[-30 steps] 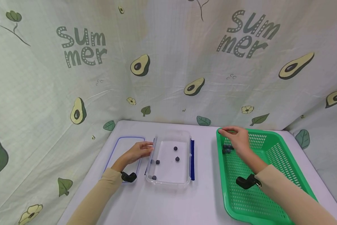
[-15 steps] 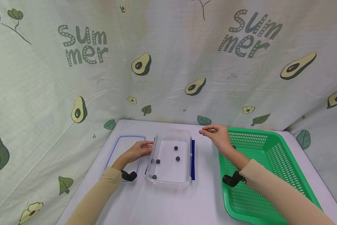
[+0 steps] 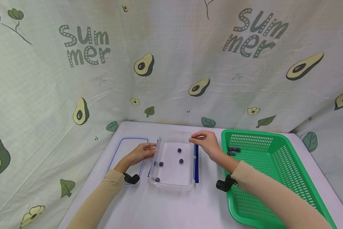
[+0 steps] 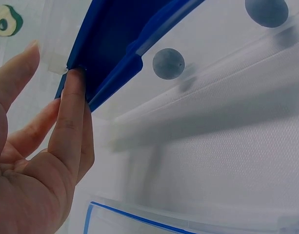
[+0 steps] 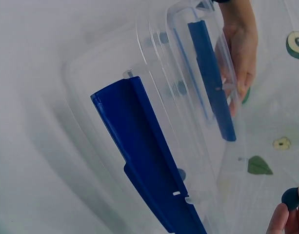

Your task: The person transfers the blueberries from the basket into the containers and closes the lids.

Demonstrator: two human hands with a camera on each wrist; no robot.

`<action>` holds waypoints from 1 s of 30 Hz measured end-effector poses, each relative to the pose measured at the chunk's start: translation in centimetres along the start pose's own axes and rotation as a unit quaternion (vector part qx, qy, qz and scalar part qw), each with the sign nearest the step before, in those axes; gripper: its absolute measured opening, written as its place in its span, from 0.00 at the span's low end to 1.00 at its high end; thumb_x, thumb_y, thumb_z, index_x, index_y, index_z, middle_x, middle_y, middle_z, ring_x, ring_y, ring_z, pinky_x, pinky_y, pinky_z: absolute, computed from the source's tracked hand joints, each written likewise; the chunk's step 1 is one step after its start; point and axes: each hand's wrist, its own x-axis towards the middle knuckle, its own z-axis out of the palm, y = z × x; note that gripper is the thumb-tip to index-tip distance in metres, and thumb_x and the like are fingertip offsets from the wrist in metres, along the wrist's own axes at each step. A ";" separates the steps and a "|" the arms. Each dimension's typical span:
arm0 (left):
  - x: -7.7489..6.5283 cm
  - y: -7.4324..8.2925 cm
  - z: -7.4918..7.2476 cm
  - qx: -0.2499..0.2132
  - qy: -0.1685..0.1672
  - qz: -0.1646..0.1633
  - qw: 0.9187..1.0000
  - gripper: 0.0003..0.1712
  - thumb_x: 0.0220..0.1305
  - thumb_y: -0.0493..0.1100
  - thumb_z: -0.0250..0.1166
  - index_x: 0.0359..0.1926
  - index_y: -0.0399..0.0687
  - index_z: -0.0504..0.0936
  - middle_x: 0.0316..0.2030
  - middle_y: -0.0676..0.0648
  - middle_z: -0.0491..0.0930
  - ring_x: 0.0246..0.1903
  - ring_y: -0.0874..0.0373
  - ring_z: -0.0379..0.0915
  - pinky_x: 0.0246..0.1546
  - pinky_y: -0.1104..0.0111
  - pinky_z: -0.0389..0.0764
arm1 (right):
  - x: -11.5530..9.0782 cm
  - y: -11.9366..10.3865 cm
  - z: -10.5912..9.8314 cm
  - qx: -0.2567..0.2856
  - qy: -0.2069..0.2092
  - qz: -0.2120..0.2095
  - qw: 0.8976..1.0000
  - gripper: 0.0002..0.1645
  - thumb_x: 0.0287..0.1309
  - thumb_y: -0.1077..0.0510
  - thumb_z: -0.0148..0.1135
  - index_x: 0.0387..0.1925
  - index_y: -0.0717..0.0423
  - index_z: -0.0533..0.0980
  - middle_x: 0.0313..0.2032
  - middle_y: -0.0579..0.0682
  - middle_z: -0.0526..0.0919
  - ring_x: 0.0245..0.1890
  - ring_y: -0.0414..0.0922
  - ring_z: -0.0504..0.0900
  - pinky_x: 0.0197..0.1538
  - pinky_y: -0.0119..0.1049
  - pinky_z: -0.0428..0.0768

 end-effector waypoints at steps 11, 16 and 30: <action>0.1 -0.1 0.1 -0.001 0.002 -0.003 1.000 0.27 0.69 0.37 0.65 0.66 0.32 0.71 0.52 0.38 0.77 0.51 0.49 0.79 0.53 0.63 0.82 | -0.1 0.2 1.7 0.015 -0.027 0.016 0.999 0.15 0.56 0.60 0.74 0.42 0.66 0.83 0.41 0.55 0.86 0.39 0.43 0.86 0.53 0.38 0.80; 0.2 0.0 0.1 0.001 0.000 -0.005 1.000 0.28 0.69 0.38 0.65 0.66 0.32 0.71 0.53 0.38 0.77 0.52 0.48 0.79 0.54 0.63 0.82 | -0.2 0.5 2.3 0.021 -0.041 0.012 0.999 0.15 0.56 0.61 0.74 0.41 0.68 0.83 0.41 0.56 0.86 0.38 0.42 0.86 0.52 0.39 0.80; 0.3 -0.2 0.0 -0.003 0.001 -0.003 1.000 0.27 0.69 0.37 0.65 0.65 0.33 0.72 0.52 0.38 0.77 0.52 0.47 0.79 0.54 0.63 0.82 | -0.6 1.2 3.7 0.006 -0.054 0.032 0.998 0.13 0.54 0.64 0.74 0.40 0.68 0.83 0.41 0.57 0.86 0.37 0.45 0.86 0.49 0.39 0.82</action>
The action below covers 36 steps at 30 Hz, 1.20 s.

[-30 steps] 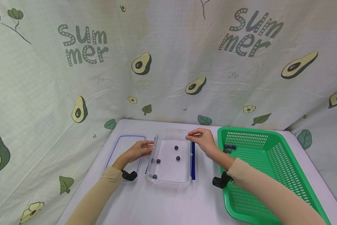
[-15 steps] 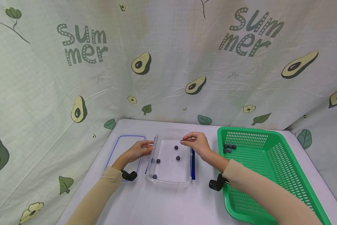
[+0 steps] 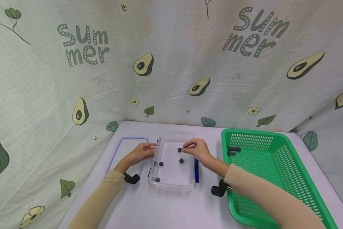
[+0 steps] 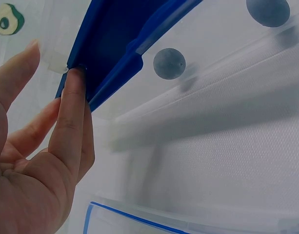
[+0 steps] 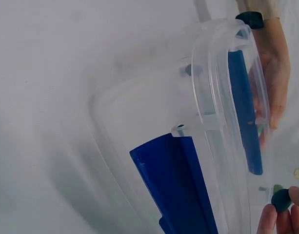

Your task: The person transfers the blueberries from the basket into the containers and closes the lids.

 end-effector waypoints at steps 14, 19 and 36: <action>-0.1 0.1 0.1 0.006 0.001 -0.001 1.000 0.28 0.69 0.38 0.66 0.66 0.32 0.71 0.53 0.37 0.76 0.53 0.44 0.78 0.54 0.63 0.82 | -0.2 0.2 0.4 0.000 -0.001 0.000 1.000 0.11 0.53 0.66 0.74 0.39 0.68 0.83 0.42 0.58 0.86 0.37 0.46 0.87 0.48 0.41 0.83; 0.0 0.1 0.0 0.008 -0.002 -0.001 1.000 0.29 0.68 0.39 0.66 0.66 0.32 0.70 0.54 0.37 0.76 0.54 0.43 0.77 0.54 0.62 0.81 | -0.1 0.2 0.2 -0.013 0.012 -0.006 1.000 0.11 0.54 0.63 0.75 0.38 0.66 0.83 0.42 0.57 0.86 0.38 0.47 0.86 0.50 0.43 0.84; -0.2 0.5 0.3 0.005 0.008 -0.010 1.000 0.28 0.68 0.38 0.66 0.66 0.34 0.71 0.54 0.37 0.77 0.55 0.42 0.77 0.53 0.63 0.82 | -0.2 -1.0 -3.9 0.002 0.065 -0.019 0.998 0.17 0.57 0.59 0.74 0.44 0.68 0.83 0.42 0.56 0.87 0.39 0.40 0.86 0.58 0.48 0.79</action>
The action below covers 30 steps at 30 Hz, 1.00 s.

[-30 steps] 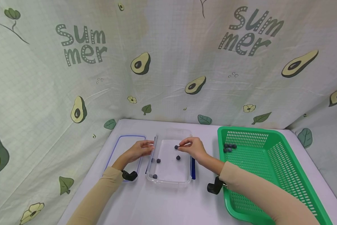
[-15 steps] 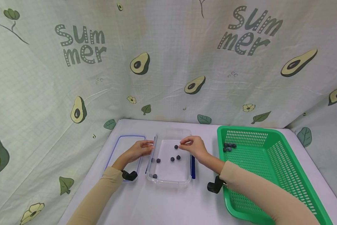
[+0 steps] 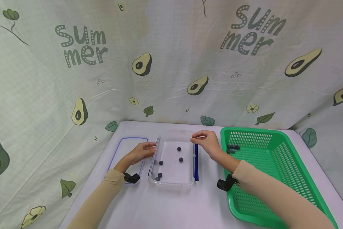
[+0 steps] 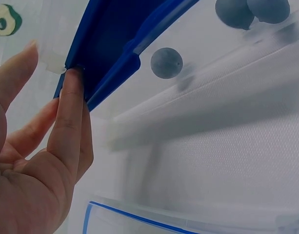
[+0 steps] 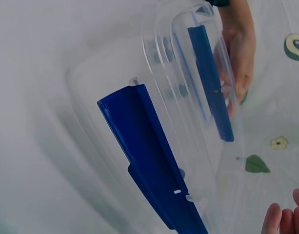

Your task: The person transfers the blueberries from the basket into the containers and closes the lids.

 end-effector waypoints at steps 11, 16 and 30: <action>0.1 -0.1 -0.1 0.002 -0.006 0.010 1.000 0.27 0.69 0.38 0.65 0.66 0.33 0.71 0.55 0.36 0.76 0.56 0.40 0.75 0.54 0.63 0.81 | 0.0 -0.2 -3.9 0.042 0.027 0.000 0.999 0.25 0.57 0.56 0.74 0.49 0.72 0.79 0.42 0.50 0.85 0.37 0.37 0.86 0.47 0.24 0.82; -0.1 -0.2 0.0 0.008 -0.003 0.009 1.000 0.27 0.69 0.38 0.65 0.66 0.33 0.71 0.55 0.36 0.76 0.55 0.43 0.77 0.54 0.63 0.81 | 0.0 0.5 -5.1 0.042 0.048 -0.005 0.998 0.27 0.58 0.55 0.73 0.50 0.74 0.77 0.40 0.47 0.84 0.37 0.39 0.87 0.46 0.23 0.82; 0.1 -0.5 -0.2 0.019 0.000 0.009 1.000 0.27 0.69 0.41 0.66 0.65 0.37 0.73 0.55 0.38 0.76 0.52 0.49 0.79 0.54 0.63 0.81 | -0.6 1.5 -8.8 0.044 0.079 0.017 0.996 0.29 0.61 0.52 0.71 0.53 0.71 0.77 0.42 0.36 0.80 0.41 0.32 0.81 0.45 0.22 0.80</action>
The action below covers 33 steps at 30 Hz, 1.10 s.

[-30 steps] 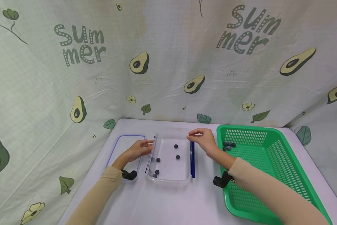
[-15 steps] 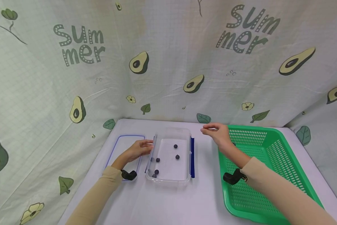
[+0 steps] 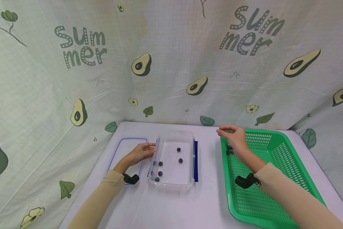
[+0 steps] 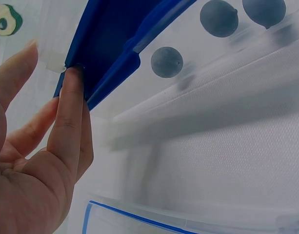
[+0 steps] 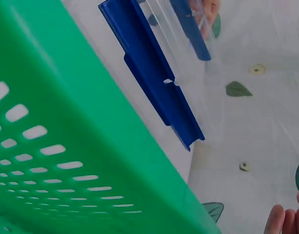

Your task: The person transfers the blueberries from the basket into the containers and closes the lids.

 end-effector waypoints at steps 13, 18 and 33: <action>0.1 0.0 -0.1 -0.007 -0.008 0.000 1.000 0.29 0.69 0.40 0.65 0.66 0.34 0.71 0.55 0.36 0.76 0.53 0.45 0.78 0.54 0.63 0.81 | 0.4 2.5 -2.8 0.022 0.049 -0.009 0.999 0.16 0.60 0.58 0.72 0.45 0.65 0.83 0.32 0.33 0.84 0.30 0.32 0.84 0.36 0.22 0.82; 0.2 0.0 -0.1 -0.008 -0.011 0.000 1.000 0.29 0.69 0.40 0.65 0.67 0.33 0.70 0.56 0.36 0.76 0.53 0.46 0.78 0.54 0.63 0.81 | 0.3 3.7 -3.6 -0.035 0.065 -0.001 0.997 0.23 0.61 0.56 0.70 0.49 0.72 0.79 0.28 0.30 0.83 0.29 0.29 0.83 0.35 0.20 0.80; 0.0 0.0 -0.2 -0.013 -0.009 0.002 1.000 0.29 0.69 0.41 0.66 0.66 0.33 0.70 0.56 0.36 0.76 0.55 0.42 0.77 0.54 0.63 0.81 | -0.1 7.4 -4.5 -0.113 0.067 0.006 0.991 0.25 0.62 0.57 0.69 0.50 0.75 0.78 0.29 0.33 0.84 0.30 0.27 0.81 0.36 0.23 0.83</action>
